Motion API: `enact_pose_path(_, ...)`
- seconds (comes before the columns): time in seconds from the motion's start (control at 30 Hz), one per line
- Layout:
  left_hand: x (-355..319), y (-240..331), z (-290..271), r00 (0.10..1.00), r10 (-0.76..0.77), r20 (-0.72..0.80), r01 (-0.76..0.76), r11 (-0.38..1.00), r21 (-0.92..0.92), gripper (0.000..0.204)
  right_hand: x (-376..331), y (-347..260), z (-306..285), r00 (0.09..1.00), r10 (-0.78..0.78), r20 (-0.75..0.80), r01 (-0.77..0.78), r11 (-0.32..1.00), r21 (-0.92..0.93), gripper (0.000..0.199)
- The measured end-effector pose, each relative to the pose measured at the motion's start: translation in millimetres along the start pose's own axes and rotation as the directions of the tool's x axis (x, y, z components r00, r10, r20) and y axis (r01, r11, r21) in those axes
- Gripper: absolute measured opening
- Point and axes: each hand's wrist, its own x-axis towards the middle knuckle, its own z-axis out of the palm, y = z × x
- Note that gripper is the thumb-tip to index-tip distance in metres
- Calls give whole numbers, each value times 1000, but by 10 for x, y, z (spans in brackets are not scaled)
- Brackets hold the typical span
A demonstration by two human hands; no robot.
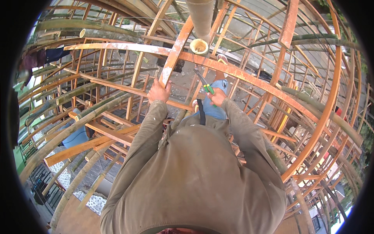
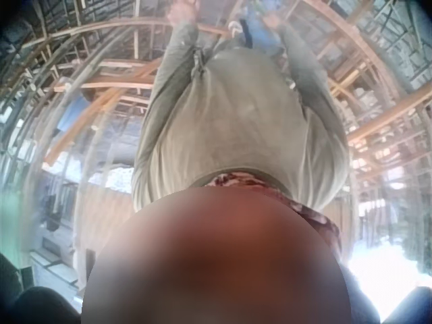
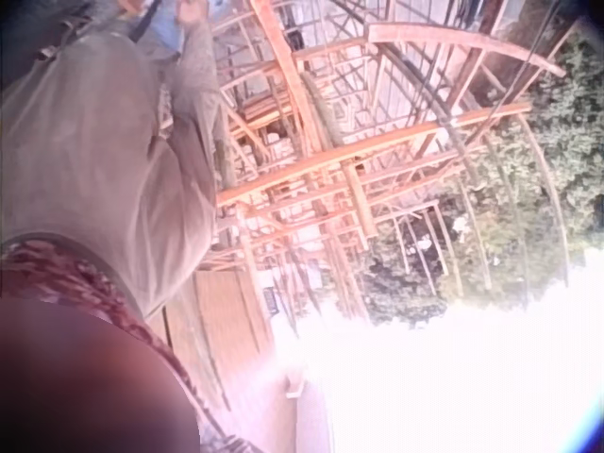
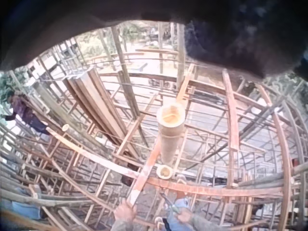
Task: The person assembles bamboo scaffolding by positioning bamboo poles and securing them with a hammer and nails. The person repeatedly hammers nails into the joints of the bamboo structure to fasten the poles together.
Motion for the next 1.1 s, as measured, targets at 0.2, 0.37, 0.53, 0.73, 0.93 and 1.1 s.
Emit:
enact_pose_path(0.2,-12,12,-4,1000,-15,7,15,1000,-4,60,308,124,83,930,-358,-90,296,869,-396,25)
enact_pose_path(0.37,-16,62,-26,998,-50,26,49,998,37,58,388,252,324,966,-250,-64,242,965,-102,27)
enact_pose_path(0.53,-15,72,-25,999,-44,7,44,999,14,56,313,100,513,990,-128,-59,141,918,371,36)
enact_pose_path(0.73,-15,38,-12,999,-47,14,47,999,22,57,102,-149,425,951,-237,-197,264,956,125,56)
enact_pose_path(0.93,-9,23,3,998,-53,24,51,998,47,60,182,-72,586,994,-110,-11,93,779,620,52)
enact_pose_path(1.1,-15,13,5,999,-35,10,34,999,15,61,250,-9,732,928,-168,-333,245,948,204,30)
